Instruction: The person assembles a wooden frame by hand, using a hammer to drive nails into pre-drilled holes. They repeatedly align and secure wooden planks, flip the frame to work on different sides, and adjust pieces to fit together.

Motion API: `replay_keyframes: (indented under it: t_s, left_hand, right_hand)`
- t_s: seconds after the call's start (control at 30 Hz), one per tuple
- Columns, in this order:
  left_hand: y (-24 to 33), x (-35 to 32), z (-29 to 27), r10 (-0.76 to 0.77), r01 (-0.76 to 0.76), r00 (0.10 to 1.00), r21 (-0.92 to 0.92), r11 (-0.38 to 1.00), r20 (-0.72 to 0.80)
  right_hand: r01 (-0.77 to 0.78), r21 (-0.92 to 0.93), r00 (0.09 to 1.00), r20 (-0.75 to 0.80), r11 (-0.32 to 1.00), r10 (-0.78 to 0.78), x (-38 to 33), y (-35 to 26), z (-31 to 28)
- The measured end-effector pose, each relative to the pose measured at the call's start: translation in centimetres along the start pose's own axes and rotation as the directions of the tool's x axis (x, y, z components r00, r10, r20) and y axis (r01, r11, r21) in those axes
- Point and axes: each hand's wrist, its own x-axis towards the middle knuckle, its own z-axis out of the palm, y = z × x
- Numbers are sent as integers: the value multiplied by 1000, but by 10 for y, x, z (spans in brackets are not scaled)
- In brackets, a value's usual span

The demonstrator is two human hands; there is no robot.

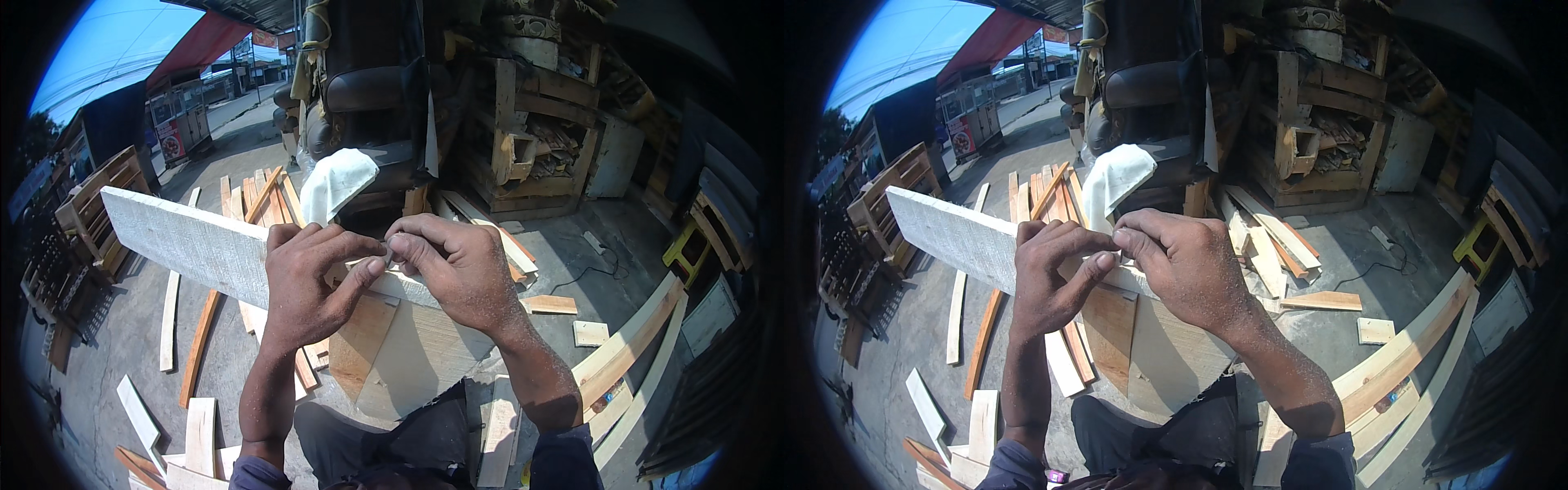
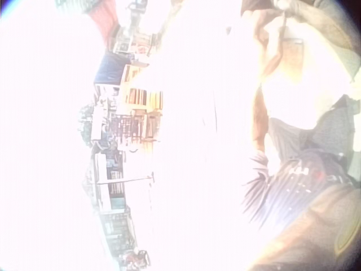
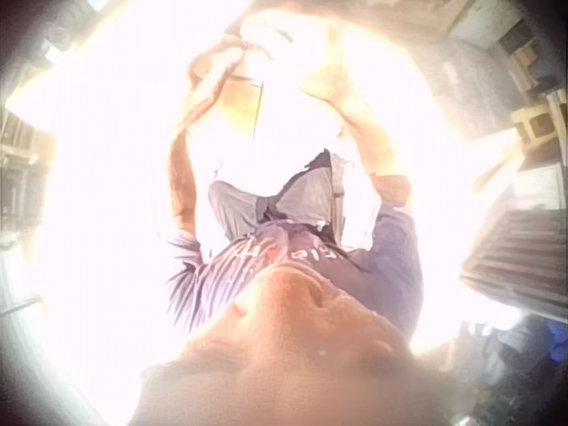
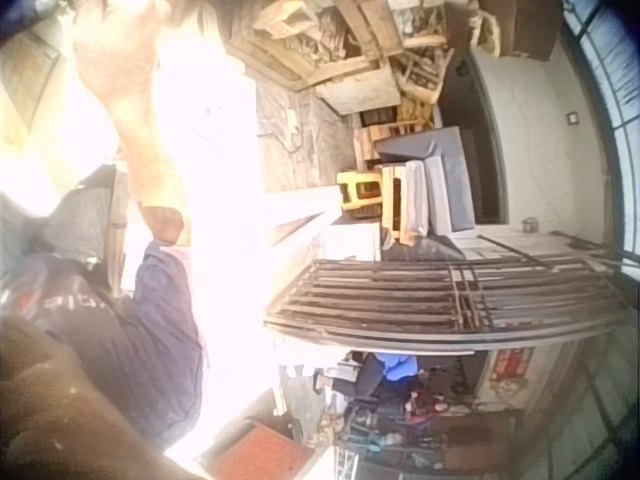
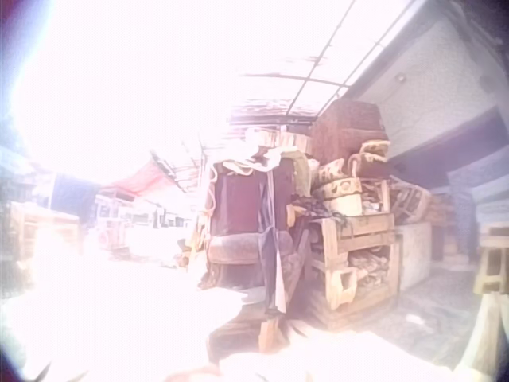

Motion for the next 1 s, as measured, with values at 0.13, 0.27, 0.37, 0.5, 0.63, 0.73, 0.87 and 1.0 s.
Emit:
replay_keyframes:
  t_s: [0.13,0.27,0.37,0.5,0.63,0.73,0.87,1.0]
  left_hand:
    - [2,4,2,-16,16,1000,4,1000,-4]
    - [2,4,4,-37,36,999,32,999,23]
    - [2,3,7,-72,72,997,7,997,17]
    - [0,3,13,-137,137,990,-16,990,18]
    - [-2,2,19,-148,148,989,-5,989,8]
    - [-2,4,27,-146,147,988,-10,989,43]
    - [2,8,38,-99,98,995,22,995,26]
    - [6,14,50,-48,47,999,26,999,17]
  right_hand:
    - [56,-72,998,-12,996,-57,4,2,-1]
    - [33,-59,999,-9,998,-33,9,-5,1]
    - [140,-128,985,-84,982,-152,-3,-14,-2]
    - [222,-195,905,-323,955,-276,-92,13,-14]
    - [-484,186,663,-560,855,497,-266,140,-9]
    - [-912,-289,402,-477,292,782,-426,231,24]
    - [-765,-562,-246,-194,-313,950,-593,267,106]
    - [-725,-611,53,-509,-317,859,-645,283,162]
